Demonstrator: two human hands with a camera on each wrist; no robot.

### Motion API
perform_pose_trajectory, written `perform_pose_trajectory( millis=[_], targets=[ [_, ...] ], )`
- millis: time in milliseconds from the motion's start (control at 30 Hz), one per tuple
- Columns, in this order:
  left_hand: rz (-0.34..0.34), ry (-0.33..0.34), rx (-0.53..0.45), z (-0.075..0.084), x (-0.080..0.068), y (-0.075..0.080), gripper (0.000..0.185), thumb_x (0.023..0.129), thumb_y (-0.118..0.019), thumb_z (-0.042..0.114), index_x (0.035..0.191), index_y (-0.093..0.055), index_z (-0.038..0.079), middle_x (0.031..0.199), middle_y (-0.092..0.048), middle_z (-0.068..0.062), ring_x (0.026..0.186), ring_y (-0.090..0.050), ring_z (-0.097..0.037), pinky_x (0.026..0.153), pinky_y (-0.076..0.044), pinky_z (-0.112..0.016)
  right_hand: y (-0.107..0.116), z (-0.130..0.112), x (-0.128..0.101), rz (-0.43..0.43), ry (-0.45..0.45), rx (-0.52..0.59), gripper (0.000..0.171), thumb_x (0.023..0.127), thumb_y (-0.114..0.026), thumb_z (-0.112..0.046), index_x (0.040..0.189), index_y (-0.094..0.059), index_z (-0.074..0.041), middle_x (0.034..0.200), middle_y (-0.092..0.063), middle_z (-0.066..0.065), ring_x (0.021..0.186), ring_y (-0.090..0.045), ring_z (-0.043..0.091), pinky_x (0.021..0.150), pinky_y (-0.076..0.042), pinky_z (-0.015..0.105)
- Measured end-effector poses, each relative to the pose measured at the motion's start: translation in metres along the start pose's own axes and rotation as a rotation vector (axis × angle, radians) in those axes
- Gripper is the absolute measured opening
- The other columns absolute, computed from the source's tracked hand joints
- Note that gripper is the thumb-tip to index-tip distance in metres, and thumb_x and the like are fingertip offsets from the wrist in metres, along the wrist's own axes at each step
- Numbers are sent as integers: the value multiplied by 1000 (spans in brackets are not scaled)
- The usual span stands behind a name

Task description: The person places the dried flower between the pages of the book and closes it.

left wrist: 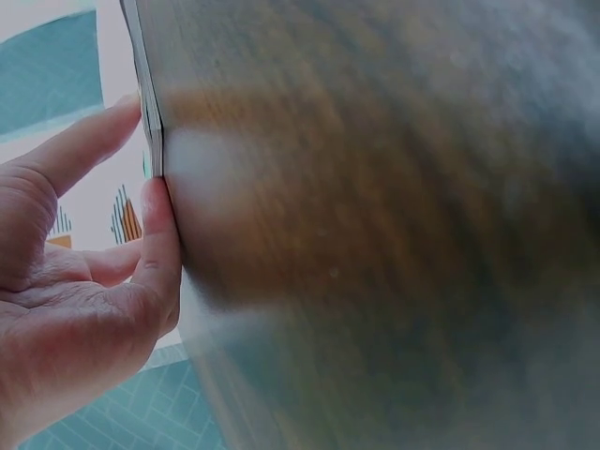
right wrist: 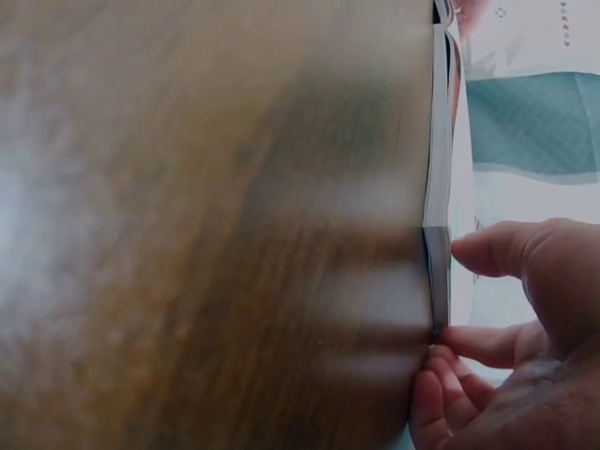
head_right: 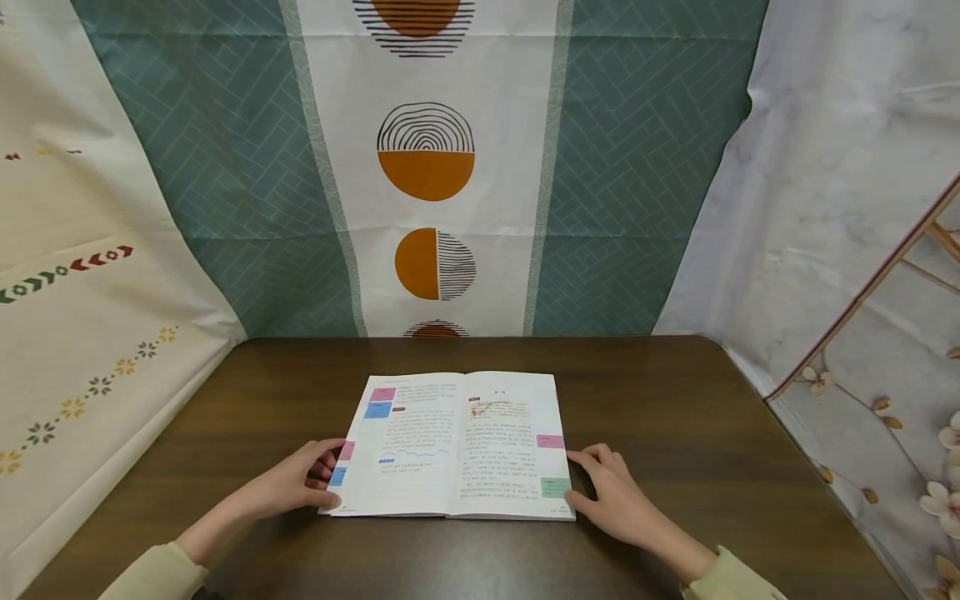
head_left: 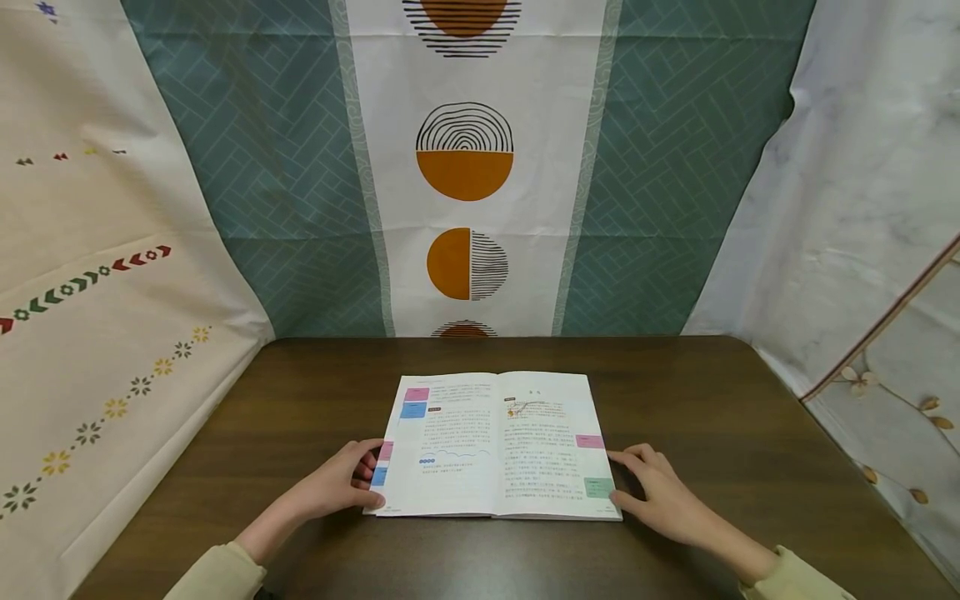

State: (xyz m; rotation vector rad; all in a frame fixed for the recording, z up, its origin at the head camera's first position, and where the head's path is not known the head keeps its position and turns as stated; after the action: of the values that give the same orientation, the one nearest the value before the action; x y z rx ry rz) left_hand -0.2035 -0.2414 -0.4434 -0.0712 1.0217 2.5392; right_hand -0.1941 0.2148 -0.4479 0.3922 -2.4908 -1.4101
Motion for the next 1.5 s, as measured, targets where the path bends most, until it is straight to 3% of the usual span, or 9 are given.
perform_pose_trajectory(
  millis=[267,400,633,1033,1233,1500],
  targets=[
    [7,-1,-3,-2,-1,-1,86,75,-85,15,143,-37,-8,113,-45,-15,100,-46,-23,81,-52,-25,0,1,-1,-30,11,6,59,85,-72,-23,138,-54,-5,127,-50,10,115,-47,27,89,-45,46],
    [28,9,1,-1,0,-1,85,74,-86,14,141,-39,-9,113,-45,-15,100,-47,-23,80,-52,-25,0,3,0,-55,12,13,62,84,-73,-24,139,-52,-5,126,-50,8,108,-47,21,85,-45,38],
    [106,91,36,12,7,-2,81,65,-89,7,132,-45,-8,107,-48,-12,93,-48,-21,79,-49,-31,2,5,-1,-74,50,50,64,85,-73,-25,140,-51,-2,121,-49,6,99,-44,15,79,-41,26],
    [114,179,-9,8,16,-3,82,60,-89,2,127,-42,-6,116,-43,-18,101,-46,-28,91,-46,-43,2,7,0,-93,92,83,64,86,-73,-25,140,-51,1,120,-49,7,98,-45,15,78,-41,25],
    [144,213,-25,10,19,-6,80,59,-88,0,124,-43,-8,115,-44,-19,100,-47,-28,91,-46,-43,1,8,0,-100,104,86,65,86,-73,-26,140,-50,1,121,-49,7,98,-45,14,78,-41,25],
    [168,228,44,22,19,-7,79,58,-89,0,122,-45,-10,112,-47,-20,97,-49,-26,85,-51,-40,3,7,0,-102,112,99,64,87,-73,-26,140,-50,2,121,-49,7,98,-44,13,78,-41,25]
  ],
)
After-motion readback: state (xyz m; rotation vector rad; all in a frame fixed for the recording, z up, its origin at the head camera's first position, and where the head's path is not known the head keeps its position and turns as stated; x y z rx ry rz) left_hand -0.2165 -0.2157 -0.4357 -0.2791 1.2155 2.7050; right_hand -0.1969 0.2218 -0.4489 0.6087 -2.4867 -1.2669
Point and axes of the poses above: each hand's wrist, its own x-axis towards the middle knuckle, its own y-axis out of the back of the hand, z = x × y, the point moved 3 cm from there along x, towards the middle knuckle
